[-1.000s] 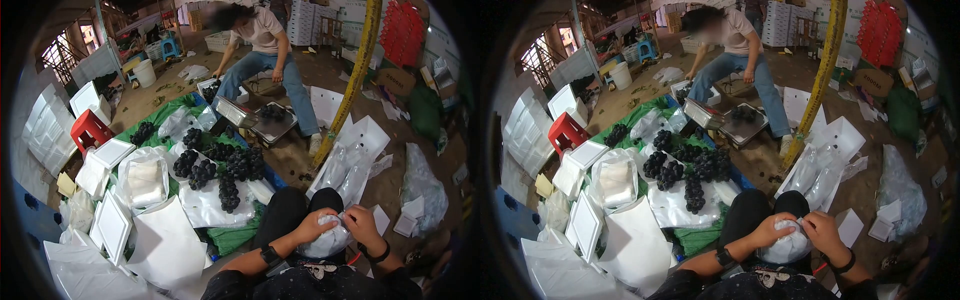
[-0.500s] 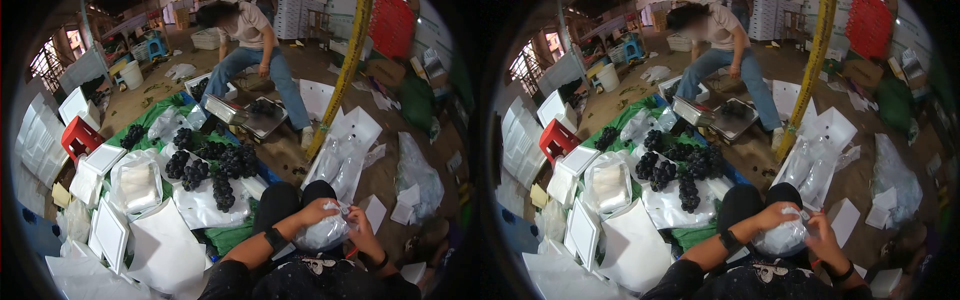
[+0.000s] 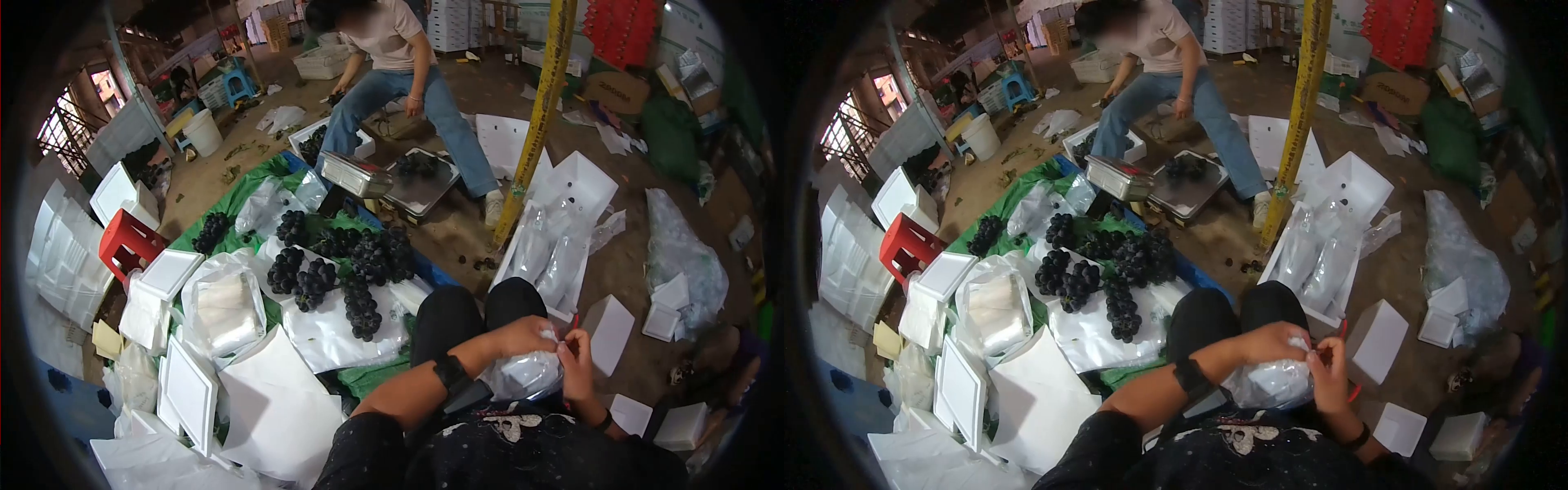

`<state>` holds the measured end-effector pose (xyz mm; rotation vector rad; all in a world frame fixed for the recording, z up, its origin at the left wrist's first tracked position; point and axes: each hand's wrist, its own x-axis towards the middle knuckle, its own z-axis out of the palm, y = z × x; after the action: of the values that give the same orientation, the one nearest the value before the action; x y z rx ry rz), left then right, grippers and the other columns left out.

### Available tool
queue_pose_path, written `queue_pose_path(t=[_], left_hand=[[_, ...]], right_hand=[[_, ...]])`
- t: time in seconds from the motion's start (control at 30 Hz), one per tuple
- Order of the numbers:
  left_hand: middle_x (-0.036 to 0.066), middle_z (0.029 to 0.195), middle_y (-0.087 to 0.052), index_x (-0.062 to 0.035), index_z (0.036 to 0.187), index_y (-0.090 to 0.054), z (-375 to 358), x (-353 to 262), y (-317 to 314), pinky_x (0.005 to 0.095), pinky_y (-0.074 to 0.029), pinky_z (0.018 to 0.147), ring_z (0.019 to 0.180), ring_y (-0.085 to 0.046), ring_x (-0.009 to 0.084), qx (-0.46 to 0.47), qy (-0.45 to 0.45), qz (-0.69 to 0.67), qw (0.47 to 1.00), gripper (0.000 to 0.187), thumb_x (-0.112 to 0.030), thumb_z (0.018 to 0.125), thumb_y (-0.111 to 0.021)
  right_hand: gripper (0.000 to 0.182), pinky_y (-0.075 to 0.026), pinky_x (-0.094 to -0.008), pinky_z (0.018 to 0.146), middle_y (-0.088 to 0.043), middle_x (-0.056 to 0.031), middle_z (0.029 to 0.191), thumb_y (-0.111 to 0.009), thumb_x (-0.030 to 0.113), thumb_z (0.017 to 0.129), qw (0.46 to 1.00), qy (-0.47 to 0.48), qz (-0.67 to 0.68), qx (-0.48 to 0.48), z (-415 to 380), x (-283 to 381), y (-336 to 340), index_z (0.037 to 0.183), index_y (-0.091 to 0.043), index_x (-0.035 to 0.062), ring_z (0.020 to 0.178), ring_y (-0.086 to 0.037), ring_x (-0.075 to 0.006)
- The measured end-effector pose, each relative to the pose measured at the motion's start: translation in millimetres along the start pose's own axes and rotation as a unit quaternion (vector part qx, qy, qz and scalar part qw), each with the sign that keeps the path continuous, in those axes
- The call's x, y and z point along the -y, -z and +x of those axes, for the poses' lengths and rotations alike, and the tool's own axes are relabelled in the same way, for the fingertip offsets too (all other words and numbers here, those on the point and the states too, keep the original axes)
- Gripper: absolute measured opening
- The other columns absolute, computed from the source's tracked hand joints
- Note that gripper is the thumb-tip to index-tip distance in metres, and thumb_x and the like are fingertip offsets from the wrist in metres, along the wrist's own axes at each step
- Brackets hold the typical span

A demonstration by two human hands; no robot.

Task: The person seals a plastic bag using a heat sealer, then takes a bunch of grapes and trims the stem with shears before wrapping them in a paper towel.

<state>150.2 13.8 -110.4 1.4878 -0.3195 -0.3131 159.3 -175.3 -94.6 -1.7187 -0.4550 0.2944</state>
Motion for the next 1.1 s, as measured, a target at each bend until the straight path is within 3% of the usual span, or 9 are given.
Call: queue_pose_path(t=[0.1,0.3,0.4,0.43,0.53,0.63,0.7,0.83,1.1], left_hand=[[0.007,0.093,-0.065,-0.0020,0.100,-0.063,-11.1,-11.8,-6.1,0.0271,-0.045,0.082,0.090,-0.059,0.0141,-0.020,-0.003,0.023,1.000,0.029,-0.022,0.081,-0.071],[0.011,0.097,-0.065,-0.0017,0.102,-0.062,-28.7,-24.3,-7.3,0.0289,-0.046,0.082,0.092,-0.060,0.0167,-0.054,-0.017,0.091,0.994,0.032,-0.023,0.081,-0.071],[0.013,0.098,-0.065,-0.0007,0.104,-0.062,-42.4,-34.2,-4.9,0.0300,-0.046,0.084,0.093,-0.061,0.0185,-0.039,-0.007,0.113,0.993,0.034,-0.024,0.081,-0.071],[0.014,0.098,-0.065,-0.0003,0.104,-0.062,-47.7,-33.2,-4.6,0.0302,-0.046,0.084,0.094,-0.061,0.0190,-0.028,-0.006,0.109,0.994,0.035,-0.024,0.081,-0.071],[0.010,0.099,-0.065,-0.0005,0.104,-0.061,-64.7,-30.9,-1.5,0.0286,-0.045,0.086,0.096,-0.059,0.0156,-0.036,-0.023,0.087,0.995,0.032,-0.021,0.082,-0.070],[0.006,0.095,-0.062,-0.0020,0.100,-0.061,-82.8,-29.3,5.0,0.0281,-0.044,0.085,0.092,-0.057,0.0136,-0.079,-0.069,0.030,0.994,0.024,-0.015,0.082,-0.070],[0.005,0.096,-0.062,-0.0017,0.101,-0.061,-90.3,-20.4,10.2,0.0273,-0.044,0.086,0.094,-0.057,0.0128,-0.095,-0.066,-0.020,0.993,0.024,-0.014,0.082,-0.069],[0.005,0.107,-0.061,-0.0034,0.105,-0.059,-101.5,-7.4,21.3,0.0293,-0.042,0.093,0.105,-0.055,0.0143,-0.075,-0.048,-0.102,0.991,0.026,-0.009,0.082,-0.069],[0.007,0.113,-0.061,-0.0035,0.109,-0.057,-106.6,4.2,28.0,0.0321,-0.040,0.099,0.111,-0.055,0.0181,-0.074,-0.038,-0.173,0.981,0.028,-0.010,0.083,-0.067]], right_hand=[[0.006,-0.037,-0.0213,0.063,-0.048,0.0023,0.077,-0.055,0.010,0.093,0.985,-0.144,0.067,0.069,-2.1,8.6,14.7,0.096,-0.051,0.0066,0.071,-0.044,-0.0053],[0.012,-0.040,-0.0270,0.055,-0.053,0.0018,0.071,-0.057,0.012,0.093,0.990,-0.043,-0.097,0.096,9.7,29.2,13.9,0.083,-0.056,0.0048,0.065,-0.052,-0.0099],[0.012,-0.041,-0.0279,0.056,-0.054,0.0024,0.071,-0.057,0.011,0.093,0.915,0.248,-0.227,0.223,24.8,50.0,11.9,0.083,-0.058,0.0048,0.066,-0.053,-0.0116],[0.016,-0.043,-0.0300,0.058,-0.057,-0.0016,0.072,-0.058,0.017,0.092,0.924,0.166,-0.206,0.275,32.6,46.1,21.1,0.083,-0.060,0.0036,0.066,-0.056,-0.0158],[0.026,-0.045,-0.0329,0.062,-0.060,-0.0092,0.074,-0.056,0.025,0.092,0.992,0.084,-0.014,0.098,74.6,-12.7,43.1,0.081,-0.062,0.0017,0.067,-0.058,-0.0208],[0.035,-0.045,-0.0271,0.066,-0.061,-0.0039,0.075,-0.052,0.037,0.095,0.990,-0.081,-0.023,0.112,126.6,-109.0,62.4,0.092,-0.064,0.0043,0.071,-0.058,-0.0136],[0.035,-0.045,-0.0271,0.066,-0.061,-0.0038,0.076,-0.052,0.037,0.095,0.949,-0.150,-0.171,0.216,144.6,-161.5,61.5,0.092,-0.064,0.0044,0.071,-0.057,-0.0135],[0.035,-0.045,-0.0271,0.066,-0.061,-0.0035,0.076,-0.052,0.037,0.096,0.821,-0.124,-0.415,0.373,157.6,-224.0,38.6,0.092,-0.064,0.0045,0.071,-0.057,-0.0134],[0.036,-0.045,-0.0271,0.067,-0.061,-0.0031,0.077,-0.051,0.038,0.096,0.764,-0.120,-0.473,0.421,167.8,-257.4,26.4,0.093,-0.064,0.0047,0.072,-0.057,-0.0131]])
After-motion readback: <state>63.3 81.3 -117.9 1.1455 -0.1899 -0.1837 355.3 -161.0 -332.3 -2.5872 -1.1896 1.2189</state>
